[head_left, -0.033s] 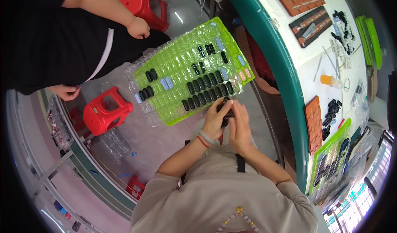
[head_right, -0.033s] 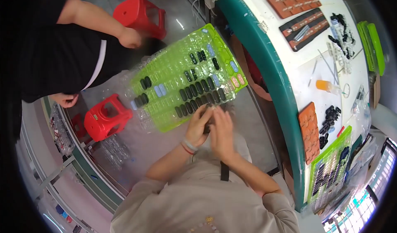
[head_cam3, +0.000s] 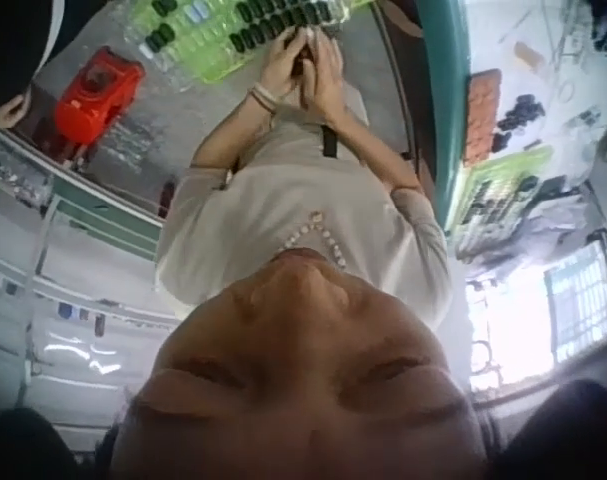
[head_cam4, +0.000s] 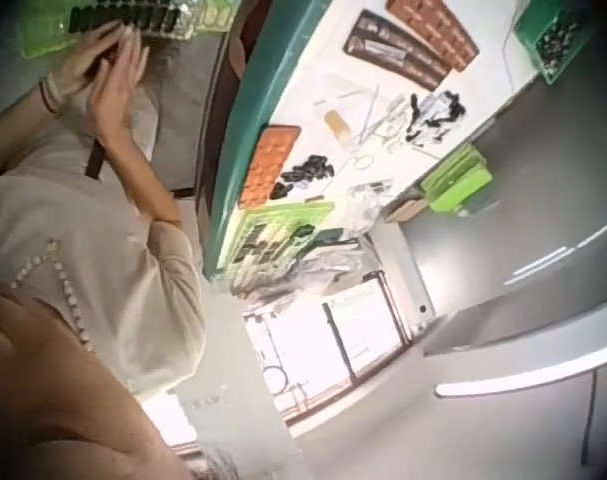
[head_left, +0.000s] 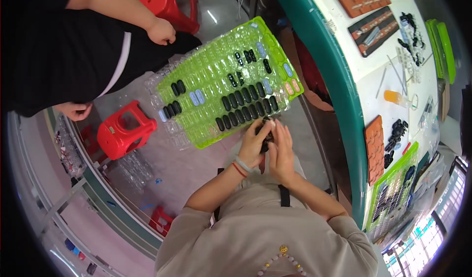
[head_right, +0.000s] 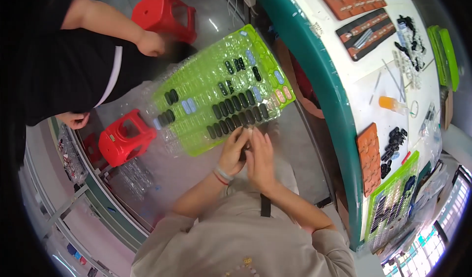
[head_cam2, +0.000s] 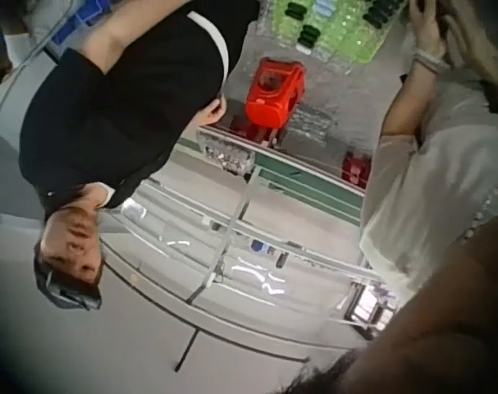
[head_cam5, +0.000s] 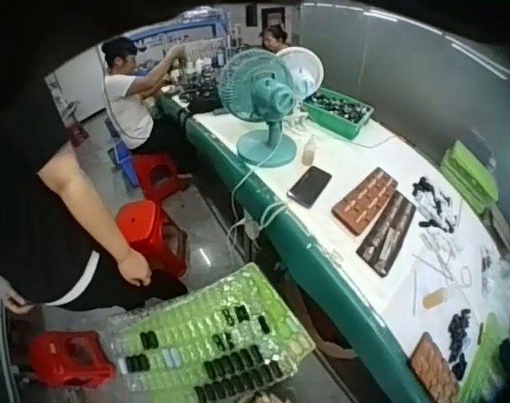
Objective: The person organizes black plastic components by hand, taking them from a storage bin and placing them into a clear blister packing tray.
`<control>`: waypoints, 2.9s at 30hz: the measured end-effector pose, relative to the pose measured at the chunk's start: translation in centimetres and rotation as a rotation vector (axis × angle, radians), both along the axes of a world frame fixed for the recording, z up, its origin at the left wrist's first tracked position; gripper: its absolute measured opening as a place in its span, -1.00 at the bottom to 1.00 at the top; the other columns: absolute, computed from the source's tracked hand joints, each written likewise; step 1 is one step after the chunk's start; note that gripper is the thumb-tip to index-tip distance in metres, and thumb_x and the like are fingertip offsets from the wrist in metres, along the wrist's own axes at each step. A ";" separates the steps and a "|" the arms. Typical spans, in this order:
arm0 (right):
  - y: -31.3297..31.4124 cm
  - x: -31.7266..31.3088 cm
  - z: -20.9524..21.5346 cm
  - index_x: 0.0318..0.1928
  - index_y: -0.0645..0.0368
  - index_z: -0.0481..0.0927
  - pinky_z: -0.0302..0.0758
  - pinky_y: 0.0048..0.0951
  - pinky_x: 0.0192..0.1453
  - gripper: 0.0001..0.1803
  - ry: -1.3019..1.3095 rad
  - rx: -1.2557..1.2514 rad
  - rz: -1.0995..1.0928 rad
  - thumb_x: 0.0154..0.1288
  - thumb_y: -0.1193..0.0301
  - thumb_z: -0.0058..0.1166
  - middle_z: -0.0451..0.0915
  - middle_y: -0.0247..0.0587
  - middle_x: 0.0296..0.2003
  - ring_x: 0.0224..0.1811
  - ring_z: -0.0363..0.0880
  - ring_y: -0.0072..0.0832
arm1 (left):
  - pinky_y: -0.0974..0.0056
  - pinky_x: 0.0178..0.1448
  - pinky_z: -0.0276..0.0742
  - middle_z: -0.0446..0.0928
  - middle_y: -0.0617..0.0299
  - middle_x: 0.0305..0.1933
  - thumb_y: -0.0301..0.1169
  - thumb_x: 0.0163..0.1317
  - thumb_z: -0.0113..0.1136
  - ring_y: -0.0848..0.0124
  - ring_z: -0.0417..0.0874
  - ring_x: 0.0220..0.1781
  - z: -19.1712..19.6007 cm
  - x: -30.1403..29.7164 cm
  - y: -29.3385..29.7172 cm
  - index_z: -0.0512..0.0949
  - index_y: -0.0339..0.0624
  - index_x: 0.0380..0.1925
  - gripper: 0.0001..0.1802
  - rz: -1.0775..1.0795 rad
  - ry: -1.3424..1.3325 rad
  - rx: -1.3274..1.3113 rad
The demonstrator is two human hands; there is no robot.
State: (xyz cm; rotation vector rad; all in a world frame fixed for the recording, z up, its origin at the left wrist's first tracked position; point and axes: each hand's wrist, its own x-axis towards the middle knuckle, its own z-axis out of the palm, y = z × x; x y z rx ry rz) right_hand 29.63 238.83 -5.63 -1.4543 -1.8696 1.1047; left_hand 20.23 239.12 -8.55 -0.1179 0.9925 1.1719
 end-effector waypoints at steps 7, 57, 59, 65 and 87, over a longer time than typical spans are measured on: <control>5.0 -2.1 -13.2 -0.02 0.24 0.37 0.28 -0.31 0.04 -0.65 0.112 -0.277 -0.093 0.14 0.50 -0.06 0.32 0.04 -0.04 -0.01 0.32 -0.14 | 0.51 -0.51 0.34 0.42 0.32 -0.46 -0.35 0.13 0.08 0.60 0.43 -0.54 -11.5 -4.6 1.0 0.41 -0.17 -0.26 -0.79 0.080 0.116 -0.247; 11.4 -12.3 -27.9 -0.22 0.30 0.38 0.30 -0.29 -0.14 -0.69 -0.374 -0.008 -0.028 -0.09 0.62 -0.05 0.40 -0.01 -0.26 -0.21 0.36 -0.17 | 0.47 -0.39 0.40 0.52 0.28 -0.53 -0.49 -0.22 0.29 0.56 0.52 -0.49 -24.9 -11.0 8.8 0.43 -0.20 -0.37 -0.67 -0.192 1.189 -0.282; 11.5 -12.1 -27.6 -0.22 0.32 0.38 0.30 -0.28 -0.13 -0.69 -0.323 -0.070 -0.059 -0.09 0.63 -0.06 0.40 0.01 -0.26 -0.21 0.36 -0.16 | 0.49 -0.39 0.39 0.51 0.29 -0.53 -0.49 -0.22 0.30 0.58 0.50 -0.49 -25.0 -11.0 8.6 0.43 -0.22 -0.38 -0.67 -0.173 1.218 -0.270; 12.8 -11.4 -27.1 -0.18 0.34 0.39 0.34 -0.30 -0.15 -0.70 -0.028 -0.303 -0.051 -0.01 0.61 -0.16 0.39 0.03 -0.34 -0.27 0.40 -0.11 | 0.56 -0.39 0.34 0.46 0.34 -0.50 -0.54 -0.20 0.30 0.64 0.43 -0.46 -24.4 -12.2 8.2 0.42 -0.28 -0.40 -0.69 -0.179 0.843 -0.241; 11.0 1.9 -4.8 0.05 0.26 0.28 0.20 -0.45 0.10 -0.60 0.264 -0.137 -0.723 0.18 0.44 -0.17 0.33 -0.05 -0.06 0.02 0.30 -0.27 | 0.35 -0.01 0.31 0.43 0.15 -0.12 -0.30 0.18 -0.05 0.40 0.41 -0.11 -4.0 3.8 12.7 0.42 -0.36 -0.17 -0.67 -0.428 0.629 0.256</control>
